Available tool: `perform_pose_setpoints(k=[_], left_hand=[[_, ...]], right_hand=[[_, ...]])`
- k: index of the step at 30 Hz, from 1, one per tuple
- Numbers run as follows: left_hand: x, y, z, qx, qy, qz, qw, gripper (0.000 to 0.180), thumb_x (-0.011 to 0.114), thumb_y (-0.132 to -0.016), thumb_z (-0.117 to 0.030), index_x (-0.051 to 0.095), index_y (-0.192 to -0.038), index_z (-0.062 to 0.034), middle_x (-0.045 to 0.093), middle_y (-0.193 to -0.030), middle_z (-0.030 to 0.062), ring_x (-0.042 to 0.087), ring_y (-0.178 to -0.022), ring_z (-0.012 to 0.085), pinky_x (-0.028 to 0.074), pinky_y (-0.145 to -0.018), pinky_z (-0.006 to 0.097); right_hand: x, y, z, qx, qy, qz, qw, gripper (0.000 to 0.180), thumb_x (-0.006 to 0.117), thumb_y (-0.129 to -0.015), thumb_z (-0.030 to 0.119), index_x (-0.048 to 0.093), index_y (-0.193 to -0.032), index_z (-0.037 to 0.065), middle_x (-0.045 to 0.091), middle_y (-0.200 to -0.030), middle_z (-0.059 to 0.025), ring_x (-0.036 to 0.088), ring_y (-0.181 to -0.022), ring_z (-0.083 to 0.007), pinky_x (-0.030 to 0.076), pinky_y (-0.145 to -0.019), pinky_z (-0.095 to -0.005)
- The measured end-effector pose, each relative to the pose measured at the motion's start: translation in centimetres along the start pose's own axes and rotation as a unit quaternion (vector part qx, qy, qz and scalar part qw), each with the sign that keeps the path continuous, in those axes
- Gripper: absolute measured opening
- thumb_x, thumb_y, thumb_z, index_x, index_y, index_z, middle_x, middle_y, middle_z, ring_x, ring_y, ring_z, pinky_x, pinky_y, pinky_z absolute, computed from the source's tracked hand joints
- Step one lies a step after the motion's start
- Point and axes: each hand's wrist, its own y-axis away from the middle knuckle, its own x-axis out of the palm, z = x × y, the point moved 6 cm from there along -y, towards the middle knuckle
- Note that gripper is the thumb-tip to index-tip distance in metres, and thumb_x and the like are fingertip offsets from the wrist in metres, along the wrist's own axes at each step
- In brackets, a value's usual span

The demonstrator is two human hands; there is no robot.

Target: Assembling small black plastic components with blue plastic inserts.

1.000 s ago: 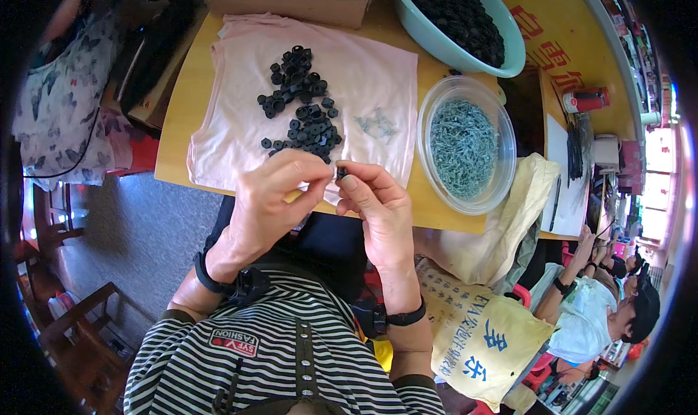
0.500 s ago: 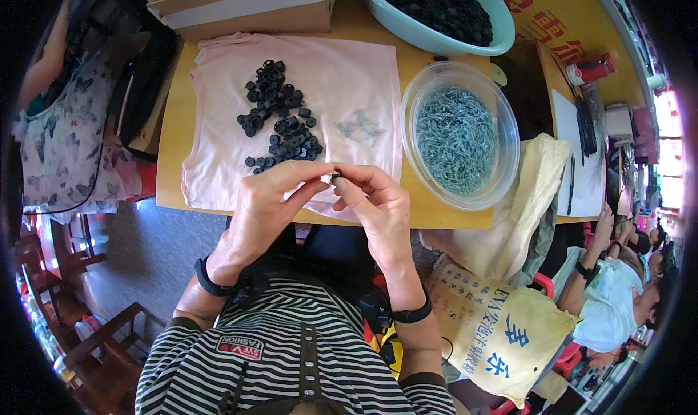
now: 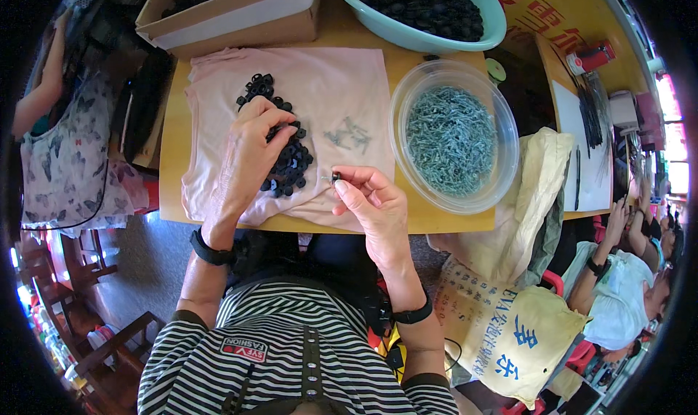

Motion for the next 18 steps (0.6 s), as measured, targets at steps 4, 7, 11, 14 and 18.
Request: perform_pose_setpoints(k=[4,7,11,14,18], left_hand=[[-0.6,0.3,-0.3,0.003,0.080,-0.003,0.997,0.013,0.065,-0.079,-0.005,0.065,-0.091,-0.0005,0.056,-0.090,0.0087,0.058,-0.088,0.0239,0.046,-0.073,0.032],[-1.2,1.4,-1.1,0.010,0.224,0.028,0.974,0.013,0.064,-0.083,-0.004,0.064,-0.095,0.0003,0.061,-0.095,0.0065,0.062,-0.087,0.0162,0.048,-0.072,0.027],[0.1,3.5,-0.7,-0.100,0.491,0.078,0.862,0.014,0.061,-0.088,-0.004,0.061,-0.102,0.0016,0.065,-0.099,0.0070,0.064,-0.088,0.0118,0.051,-0.074,0.024],[-0.1,4.5,-0.8,-0.105,0.515,0.090,0.846,0.020,0.062,-0.088,-0.003,0.058,-0.107,0.0019,0.066,-0.098,0.0086,0.064,-0.091,0.0135,0.052,-0.080,0.024],[-0.1,5.8,-0.5,-0.139,0.598,0.078,0.785,0.024,0.066,-0.082,0.002,0.059,-0.105,-0.0007,0.064,-0.101,0.0071,0.062,-0.094,0.0137,0.050,-0.086,0.028]], right_hand=[[0.7,0.2,0.9,-0.016,0.026,0.000,1.000,0.021,0.063,-0.088,0.007,0.062,-0.108,-0.001,0.062,-0.095,-0.0033,0.057,-0.080,-0.0081,0.049,-0.070,-0.0223],[1.7,0.3,2.5,-0.099,0.091,0.023,0.991,0.021,0.062,-0.088,0.006,0.062,-0.108,0.000,0.059,-0.108,-0.0068,0.056,-0.086,-0.0089,0.049,-0.074,-0.0232],[3.6,0.5,4.3,-0.196,0.132,0.079,0.968,0.021,0.060,-0.088,0.004,0.062,-0.108,0.001,0.055,-0.119,-0.0119,0.056,-0.096,-0.0122,0.048,-0.082,-0.0255],[4.4,0.9,4.3,-0.220,0.156,0.108,0.957,0.021,0.060,-0.087,0.003,0.062,-0.108,0.001,0.054,-0.121,-0.0134,0.056,-0.101,-0.0137,0.048,-0.084,-0.0268],[5.0,1.8,4.1,-0.223,0.164,0.129,0.952,0.021,0.060,-0.087,0.003,0.061,-0.108,0.000,0.055,-0.121,-0.0138,0.057,-0.102,-0.0147,0.049,-0.085,-0.0279]])
